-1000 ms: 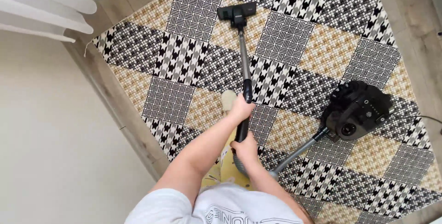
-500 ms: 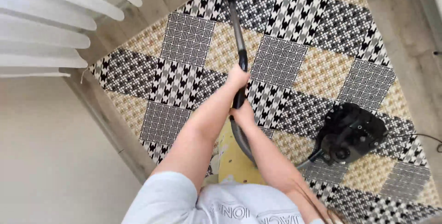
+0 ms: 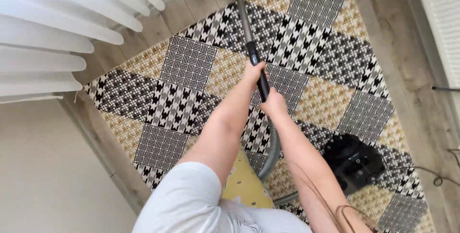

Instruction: Vacuuming the floor and rugs in various rooms using a canister vacuum cleaner.

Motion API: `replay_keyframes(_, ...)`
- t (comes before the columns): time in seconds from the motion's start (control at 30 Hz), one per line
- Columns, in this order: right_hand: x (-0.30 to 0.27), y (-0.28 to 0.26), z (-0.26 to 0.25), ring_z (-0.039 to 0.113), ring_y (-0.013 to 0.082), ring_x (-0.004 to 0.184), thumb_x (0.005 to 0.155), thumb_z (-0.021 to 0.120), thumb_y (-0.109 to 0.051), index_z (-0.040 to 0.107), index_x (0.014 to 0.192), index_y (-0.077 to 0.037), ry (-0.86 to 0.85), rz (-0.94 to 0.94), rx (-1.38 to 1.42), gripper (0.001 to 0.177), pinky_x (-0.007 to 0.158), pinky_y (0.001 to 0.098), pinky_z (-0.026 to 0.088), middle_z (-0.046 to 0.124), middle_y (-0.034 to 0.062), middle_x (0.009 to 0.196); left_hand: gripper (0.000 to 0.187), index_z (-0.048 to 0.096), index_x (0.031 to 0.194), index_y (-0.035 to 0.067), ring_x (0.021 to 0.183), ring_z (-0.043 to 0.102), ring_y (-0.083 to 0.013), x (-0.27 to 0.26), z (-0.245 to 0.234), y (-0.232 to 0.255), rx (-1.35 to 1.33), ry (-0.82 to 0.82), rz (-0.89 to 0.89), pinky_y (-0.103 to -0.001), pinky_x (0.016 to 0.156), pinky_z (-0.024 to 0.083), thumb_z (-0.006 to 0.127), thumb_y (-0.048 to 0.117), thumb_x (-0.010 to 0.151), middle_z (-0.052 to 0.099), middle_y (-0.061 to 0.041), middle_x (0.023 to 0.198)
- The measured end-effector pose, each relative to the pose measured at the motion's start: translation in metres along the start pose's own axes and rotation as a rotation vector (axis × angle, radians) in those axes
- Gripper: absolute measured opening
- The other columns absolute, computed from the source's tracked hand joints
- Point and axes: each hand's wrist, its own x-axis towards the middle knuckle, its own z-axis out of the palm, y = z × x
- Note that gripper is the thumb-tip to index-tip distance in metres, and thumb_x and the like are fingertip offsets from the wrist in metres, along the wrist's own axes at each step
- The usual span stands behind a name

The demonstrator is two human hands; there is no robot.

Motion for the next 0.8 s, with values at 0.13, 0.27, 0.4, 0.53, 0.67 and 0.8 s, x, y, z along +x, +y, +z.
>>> replay_keyframes(0.13, -0.057, 0.005, -0.023, 0.071, 0.0423, 0.090, 0.066, 0.084, -0.015, 0.057, 0.107, 0.000, -0.001, -0.033, -0.049, 0.051, 0.081, 0.0500, 0.057, 0.072, 0.0236, 0.094, 0.019, 0.050, 0.099, 0.001, 0.053, 0.060, -0.0216, -0.057, 0.012, -0.007, -0.162, -0.004, 0.063, -0.038, 0.048, 0.055, 0.063, 0.001, 0.085, 0.057, -0.010, 0.068)
replay_keyframes(0.27, -0.153, 0.009, -0.037, 0.069, 0.0449, 0.088, 0.069, 0.080, -0.012, 0.056, 0.108, -0.003, -0.004, -0.068, -0.038, 0.047, 0.080, 0.0528, 0.056, 0.071, 0.0238, 0.091, 0.029, 0.040, 0.106, 0.007, 0.055, 0.059, -0.0214, -0.163, 0.000, -0.015, -0.291, 0.012, 0.053, -0.038, 0.049, 0.053, 0.061, -0.001, 0.086, 0.057, -0.010, 0.072)
replay_keyframes(0.4, -0.238, 0.028, -0.043, 0.068, 0.0452, 0.088, 0.065, 0.078, -0.009, 0.057, 0.115, -0.006, -0.063, -0.221, -0.009, 0.054, 0.080, 0.0522, 0.055, 0.070, 0.0231, 0.092, 0.039, 0.035, 0.109, 0.011, 0.061, 0.063, -0.0246, -0.269, -0.019, -0.035, -0.387, 0.068, -0.055, -0.041, 0.056, 0.056, 0.062, -0.003, 0.085, 0.058, -0.009, 0.075)
replay_keyframes(0.53, -0.266, 0.038, -0.052, 0.069, 0.0432, 0.089, 0.069, 0.076, -0.010, 0.057, 0.109, -0.006, -0.230, -0.297, -0.187, 0.045, 0.079, 0.0519, 0.056, 0.071, 0.0215, 0.092, 0.038, 0.037, 0.109, 0.011, 0.064, 0.065, -0.0258, -0.328, -0.037, -0.045, -0.535, 0.188, -0.033, -0.043, 0.061, 0.059, 0.061, -0.003, 0.084, 0.059, -0.009, 0.076)
replay_keyframes(0.67, -0.261, 0.022, -0.045, 0.070, 0.0435, 0.089, 0.072, 0.076, -0.014, 0.058, 0.105, -0.005, -0.350, -0.524, -0.337, 0.038, 0.079, 0.0527, 0.055, 0.072, 0.0234, 0.092, 0.024, 0.045, 0.100, 0.004, 0.064, 0.065, -0.0295, -0.336, -0.081, -0.088, -0.741, 0.332, -0.009, -0.045, 0.063, 0.061, 0.063, 0.000, 0.085, 0.060, -0.013, 0.073)
replay_keyframes(0.8, -0.244, 0.000, -0.010, 0.068, 0.0444, 0.089, 0.071, 0.078, -0.015, 0.058, 0.105, -0.005, -0.492, -0.686, -0.588, 0.041, 0.080, 0.0525, 0.055, 0.071, 0.0252, 0.094, 0.012, 0.054, 0.090, 0.000, 0.064, 0.066, -0.0304, -0.332, -0.129, -0.131, -0.927, 0.517, 0.047, -0.045, 0.065, 0.062, 0.065, 0.004, 0.085, 0.063, -0.015, 0.071)
